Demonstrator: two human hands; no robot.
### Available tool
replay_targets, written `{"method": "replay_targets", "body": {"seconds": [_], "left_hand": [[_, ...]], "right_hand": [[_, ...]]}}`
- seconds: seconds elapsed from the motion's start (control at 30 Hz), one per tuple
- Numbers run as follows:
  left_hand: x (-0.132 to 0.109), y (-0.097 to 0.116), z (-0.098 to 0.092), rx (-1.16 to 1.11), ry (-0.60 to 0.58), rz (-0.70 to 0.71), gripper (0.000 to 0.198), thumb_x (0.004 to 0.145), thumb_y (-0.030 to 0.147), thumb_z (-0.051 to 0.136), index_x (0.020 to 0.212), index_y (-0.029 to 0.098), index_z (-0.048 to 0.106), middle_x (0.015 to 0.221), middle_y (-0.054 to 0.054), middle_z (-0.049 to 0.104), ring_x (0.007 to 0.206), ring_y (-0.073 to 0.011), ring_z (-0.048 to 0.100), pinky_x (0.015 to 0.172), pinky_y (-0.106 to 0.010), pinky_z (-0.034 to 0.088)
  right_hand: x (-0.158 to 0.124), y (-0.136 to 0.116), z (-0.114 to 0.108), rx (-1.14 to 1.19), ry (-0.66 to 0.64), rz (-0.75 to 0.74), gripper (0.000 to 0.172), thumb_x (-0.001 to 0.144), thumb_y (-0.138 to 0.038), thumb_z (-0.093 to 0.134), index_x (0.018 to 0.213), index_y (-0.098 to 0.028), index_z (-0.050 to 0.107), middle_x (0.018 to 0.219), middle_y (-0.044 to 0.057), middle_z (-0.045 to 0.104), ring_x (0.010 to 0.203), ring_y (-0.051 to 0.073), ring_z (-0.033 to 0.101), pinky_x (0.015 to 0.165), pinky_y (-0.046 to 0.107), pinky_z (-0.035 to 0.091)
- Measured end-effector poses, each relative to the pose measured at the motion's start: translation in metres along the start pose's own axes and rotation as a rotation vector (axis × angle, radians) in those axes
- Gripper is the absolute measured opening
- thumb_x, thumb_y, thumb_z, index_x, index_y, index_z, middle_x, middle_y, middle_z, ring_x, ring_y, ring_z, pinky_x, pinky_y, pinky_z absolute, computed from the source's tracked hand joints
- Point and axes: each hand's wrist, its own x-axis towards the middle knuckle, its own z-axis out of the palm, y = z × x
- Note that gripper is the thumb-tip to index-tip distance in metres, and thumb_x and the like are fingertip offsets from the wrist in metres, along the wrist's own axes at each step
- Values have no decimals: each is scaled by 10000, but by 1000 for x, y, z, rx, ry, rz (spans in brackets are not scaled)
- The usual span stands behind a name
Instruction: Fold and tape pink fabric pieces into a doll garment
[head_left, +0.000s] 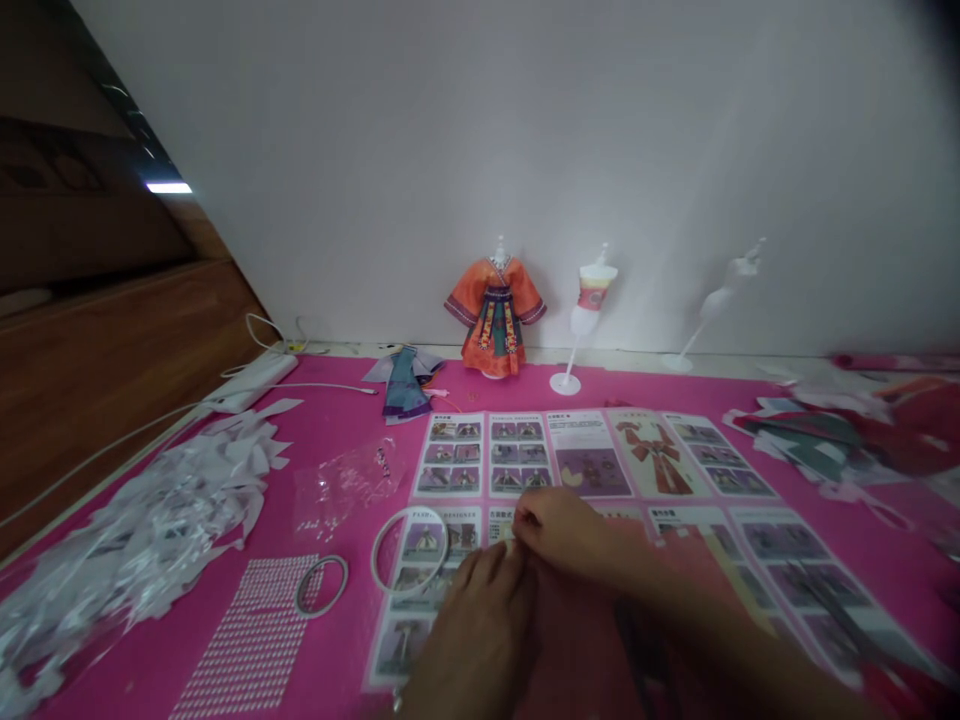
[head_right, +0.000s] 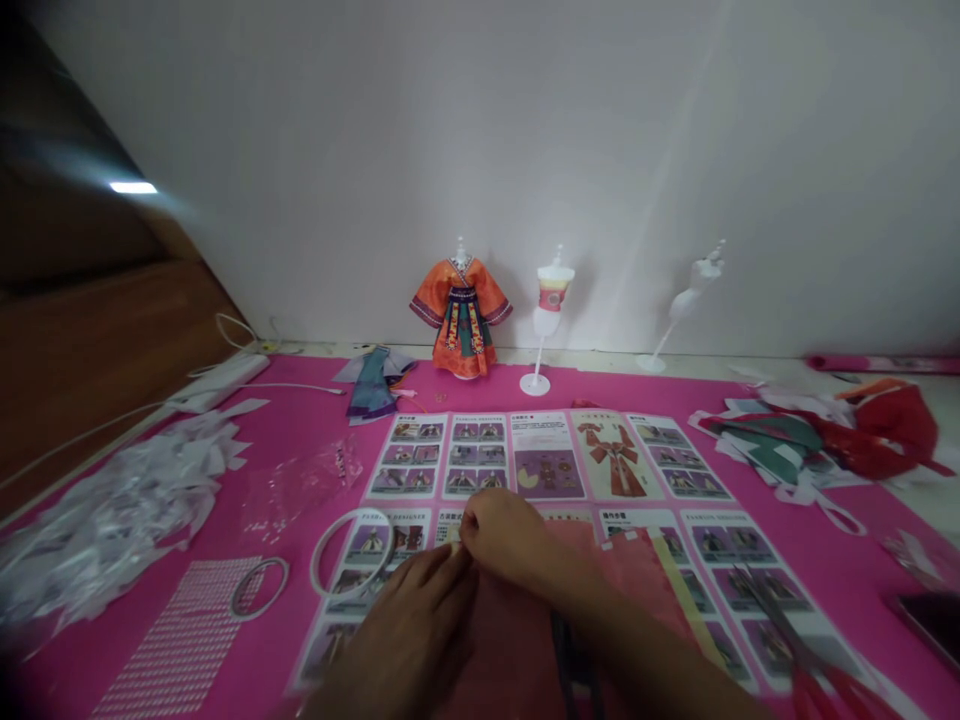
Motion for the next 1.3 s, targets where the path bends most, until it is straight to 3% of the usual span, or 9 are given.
{"method": "replay_targets", "body": {"seconds": [0.87, 1.3], "left_hand": [[0, 0, 0, 11, -52, 5, 449, 830, 170, 564, 1276, 130, 537, 1345, -125, 545, 1248, -340, 464, 1059, -519, 374], [0, -1, 2, 37, -39, -1, 434, 841, 177, 557, 1274, 157, 533, 1345, -103, 546, 1243, -322, 469, 1065, -510, 377]], "right_hand": [[7, 2, 3, -60, -9, 5, 241, 816, -177, 484, 801, -161, 724, 828, 89, 727, 718, 172, 620, 600, 253, 358], [11, 4, 8, -91, -23, 41, 244, 822, -197, 493, 849, -164, 733, 885, 93, 730, 813, 195, 649, 664, 252, 398]]}}
